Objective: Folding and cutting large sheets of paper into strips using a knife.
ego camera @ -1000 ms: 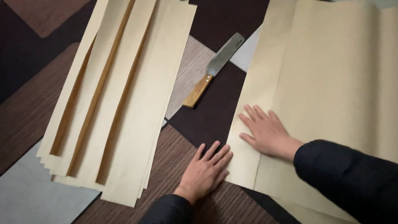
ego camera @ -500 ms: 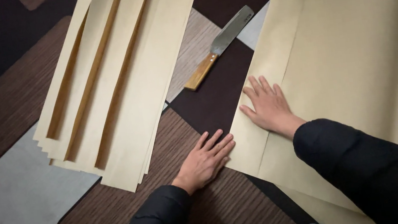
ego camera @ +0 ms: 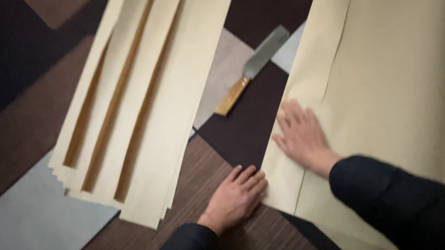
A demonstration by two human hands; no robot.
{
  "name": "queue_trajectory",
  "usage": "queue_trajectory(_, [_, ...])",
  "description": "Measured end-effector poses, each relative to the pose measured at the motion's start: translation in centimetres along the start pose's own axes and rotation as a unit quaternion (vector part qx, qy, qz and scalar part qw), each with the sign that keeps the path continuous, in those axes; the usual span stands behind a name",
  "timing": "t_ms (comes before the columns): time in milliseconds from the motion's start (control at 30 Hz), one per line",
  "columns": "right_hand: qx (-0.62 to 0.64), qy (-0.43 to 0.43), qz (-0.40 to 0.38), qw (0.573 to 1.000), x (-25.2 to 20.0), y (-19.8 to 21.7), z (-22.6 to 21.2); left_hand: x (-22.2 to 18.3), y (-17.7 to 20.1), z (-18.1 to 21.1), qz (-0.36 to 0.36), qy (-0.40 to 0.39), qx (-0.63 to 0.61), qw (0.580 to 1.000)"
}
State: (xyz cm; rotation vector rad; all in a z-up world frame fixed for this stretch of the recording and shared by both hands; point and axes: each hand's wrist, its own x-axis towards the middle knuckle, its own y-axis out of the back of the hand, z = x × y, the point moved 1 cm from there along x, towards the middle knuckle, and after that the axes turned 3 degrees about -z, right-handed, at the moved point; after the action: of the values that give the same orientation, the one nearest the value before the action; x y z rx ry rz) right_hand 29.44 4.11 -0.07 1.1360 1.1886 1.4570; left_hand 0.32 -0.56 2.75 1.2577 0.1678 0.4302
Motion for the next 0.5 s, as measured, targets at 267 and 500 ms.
queue_trajectory(267, [0.061,0.004,-0.097,0.993,-0.4,-2.6,-0.4,4.5,-0.3,-0.7,-0.018,0.051,0.006,0.999])
queue_trajectory(500, [0.084,-0.011,-0.168,0.982,-0.7,-1.9,0.0,0.2,-0.5,0.2,-0.079,-0.023,0.028,0.996])
